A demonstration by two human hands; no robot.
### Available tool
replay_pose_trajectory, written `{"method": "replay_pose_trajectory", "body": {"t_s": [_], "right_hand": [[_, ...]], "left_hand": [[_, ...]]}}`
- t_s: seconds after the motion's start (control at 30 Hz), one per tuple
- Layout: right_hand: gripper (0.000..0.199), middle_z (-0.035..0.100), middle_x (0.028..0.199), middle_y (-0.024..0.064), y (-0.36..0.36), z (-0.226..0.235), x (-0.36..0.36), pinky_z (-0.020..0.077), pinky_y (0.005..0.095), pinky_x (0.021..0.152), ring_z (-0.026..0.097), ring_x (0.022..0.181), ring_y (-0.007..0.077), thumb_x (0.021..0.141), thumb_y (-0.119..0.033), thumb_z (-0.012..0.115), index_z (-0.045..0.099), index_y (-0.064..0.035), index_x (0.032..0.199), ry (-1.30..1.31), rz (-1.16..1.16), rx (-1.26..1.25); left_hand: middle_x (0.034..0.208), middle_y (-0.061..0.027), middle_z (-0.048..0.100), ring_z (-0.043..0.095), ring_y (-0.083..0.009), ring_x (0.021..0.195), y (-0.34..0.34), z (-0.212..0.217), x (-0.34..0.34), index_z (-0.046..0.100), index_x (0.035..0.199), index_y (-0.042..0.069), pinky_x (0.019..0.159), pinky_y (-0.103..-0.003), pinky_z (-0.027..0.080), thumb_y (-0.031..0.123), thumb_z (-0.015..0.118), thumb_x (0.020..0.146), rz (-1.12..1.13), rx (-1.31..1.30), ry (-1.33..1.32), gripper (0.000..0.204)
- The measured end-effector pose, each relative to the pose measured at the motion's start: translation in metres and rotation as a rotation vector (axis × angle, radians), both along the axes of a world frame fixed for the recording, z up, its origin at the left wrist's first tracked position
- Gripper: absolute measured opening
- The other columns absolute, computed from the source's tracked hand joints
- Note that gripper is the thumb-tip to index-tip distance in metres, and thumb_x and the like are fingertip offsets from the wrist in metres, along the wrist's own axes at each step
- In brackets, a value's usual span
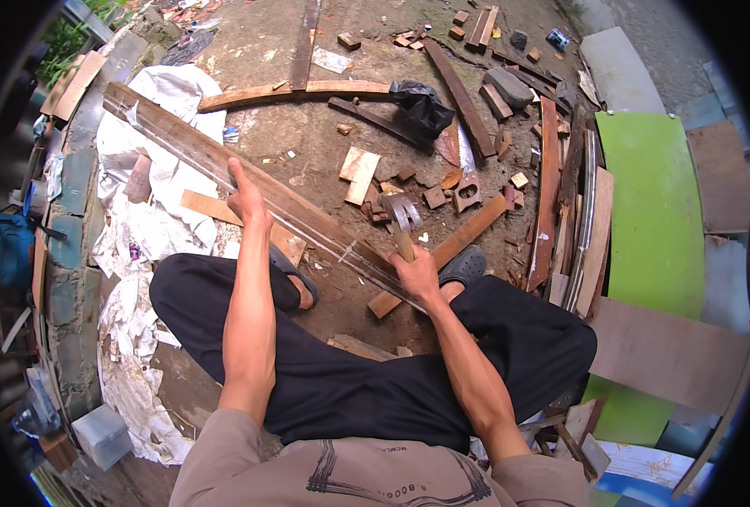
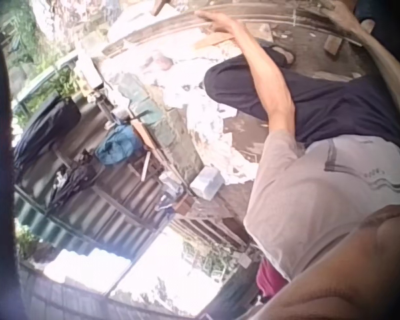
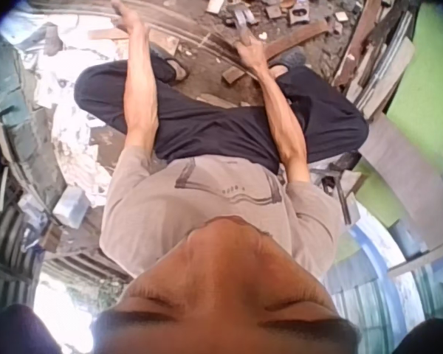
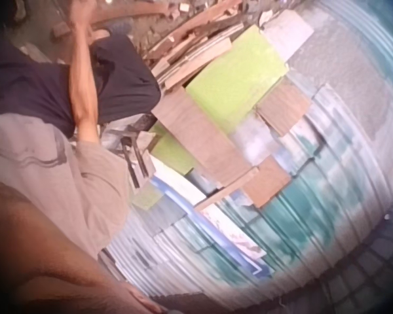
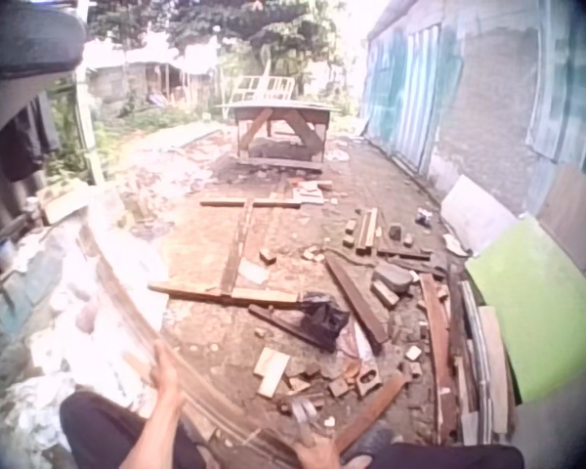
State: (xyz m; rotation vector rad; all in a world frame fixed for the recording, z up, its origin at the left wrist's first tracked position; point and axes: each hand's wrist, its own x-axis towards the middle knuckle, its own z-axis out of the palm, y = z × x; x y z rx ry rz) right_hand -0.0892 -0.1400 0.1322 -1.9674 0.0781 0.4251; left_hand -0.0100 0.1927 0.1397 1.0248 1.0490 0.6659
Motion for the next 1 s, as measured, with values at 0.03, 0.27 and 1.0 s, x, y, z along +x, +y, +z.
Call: {"method": "replay_pose_trajectory", "body": {"t_s": [0.03,0.27,1.0], "right_hand": [[0.03,0.052,0.054,0.0035,-0.006,0.003,0.003,0.0381,0.0305,0.04,0.05,0.042,0.0123,0.086,-0.027,0.067,0.057,-0.0014,0.074,0.061,-0.033,-0.006],[0.029,0.053,0.055,0.0025,-0.013,0.03,0.016,0.0374,0.03,0.037,0.05,0.041,0.0121,0.087,-0.027,0.068,0.059,-0.0008,0.077,0.216,-0.317,0.132],[0.041,0.069,0.096,0.0221,-0.039,-0.115,-0.036,0.0488,0.044,0.084,0.065,0.095,0.0383,0.083,-0.037,0.072,0.066,-0.0043,0.105,0.433,-0.144,-0.424]], "left_hand": [[0.116,-0.0191,0.062,0.06,-0.0252,0.096,-0.008,-0.005,0.003,0.057,0.116,-0.018,0.085,-0.037,0.049,0.068,0.068,0.079,0.028,0.087,0.038,0.094],[0.108,-0.023,0.066,0.062,-0.0278,0.098,-0.034,-0.083,-0.012,0.063,0.108,-0.018,0.087,-0.039,0.048,0.077,0.062,0.076,-0.096,-0.009,0.298,0.101],[0.145,-0.0267,0.041,0.047,-0.0369,0.129,-0.019,-0.219,0.0,0.032,0.141,-0.017,0.107,-0.048,0.04,0.085,0.049,0.076,-0.094,-0.373,0.454,0.122]]}}
